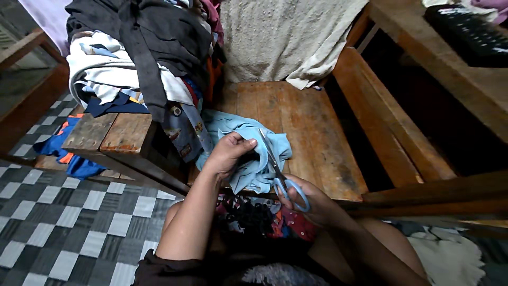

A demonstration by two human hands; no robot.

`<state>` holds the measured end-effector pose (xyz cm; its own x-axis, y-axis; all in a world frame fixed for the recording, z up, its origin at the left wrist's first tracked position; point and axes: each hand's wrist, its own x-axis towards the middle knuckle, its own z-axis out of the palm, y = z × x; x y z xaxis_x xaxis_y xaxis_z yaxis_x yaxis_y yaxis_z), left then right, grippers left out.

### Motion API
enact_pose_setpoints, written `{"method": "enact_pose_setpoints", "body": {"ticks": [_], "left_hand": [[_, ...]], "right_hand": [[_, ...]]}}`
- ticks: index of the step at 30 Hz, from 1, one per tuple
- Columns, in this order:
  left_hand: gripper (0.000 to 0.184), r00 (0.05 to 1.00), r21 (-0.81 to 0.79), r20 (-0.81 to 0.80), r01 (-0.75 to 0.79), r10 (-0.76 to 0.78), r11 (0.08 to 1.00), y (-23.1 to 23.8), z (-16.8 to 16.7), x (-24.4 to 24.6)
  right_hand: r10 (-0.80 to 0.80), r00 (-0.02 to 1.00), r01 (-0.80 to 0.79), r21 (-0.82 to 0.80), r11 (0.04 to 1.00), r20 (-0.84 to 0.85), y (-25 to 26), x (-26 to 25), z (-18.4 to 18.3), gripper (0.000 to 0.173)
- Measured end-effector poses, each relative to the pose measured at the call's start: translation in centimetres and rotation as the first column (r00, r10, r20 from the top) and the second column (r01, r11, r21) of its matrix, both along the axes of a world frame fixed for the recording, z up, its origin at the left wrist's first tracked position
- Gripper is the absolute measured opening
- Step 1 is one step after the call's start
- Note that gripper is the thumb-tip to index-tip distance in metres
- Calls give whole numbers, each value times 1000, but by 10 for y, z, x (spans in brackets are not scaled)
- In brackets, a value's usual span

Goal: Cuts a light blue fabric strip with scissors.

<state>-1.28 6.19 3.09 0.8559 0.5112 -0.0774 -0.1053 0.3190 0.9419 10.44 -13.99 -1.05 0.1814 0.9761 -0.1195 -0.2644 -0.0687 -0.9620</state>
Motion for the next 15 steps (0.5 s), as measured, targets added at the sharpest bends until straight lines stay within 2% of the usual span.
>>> {"method": "enact_pose_setpoints", "body": {"ticks": [2,4,9,15], "left_hand": [[15,998,-24,8,-56,56,998,-2,0,1],[17,999,-28,17,-44,45,999,-1,-1,0],[15,998,11,-1,55,-55,998,3,-1,-4],[15,985,19,45,167,-167,986,11,-4,-8]], "right_hand": [[4,1000,-4,9,1000,-11,1,0,-2,46],[32,999,-32,36,999,-4,1,1,-4,47],[98,995,-98,104,990,4,4,4,-9,46],[121,992,-123,94,988,32,5,7,-7,47]]}}
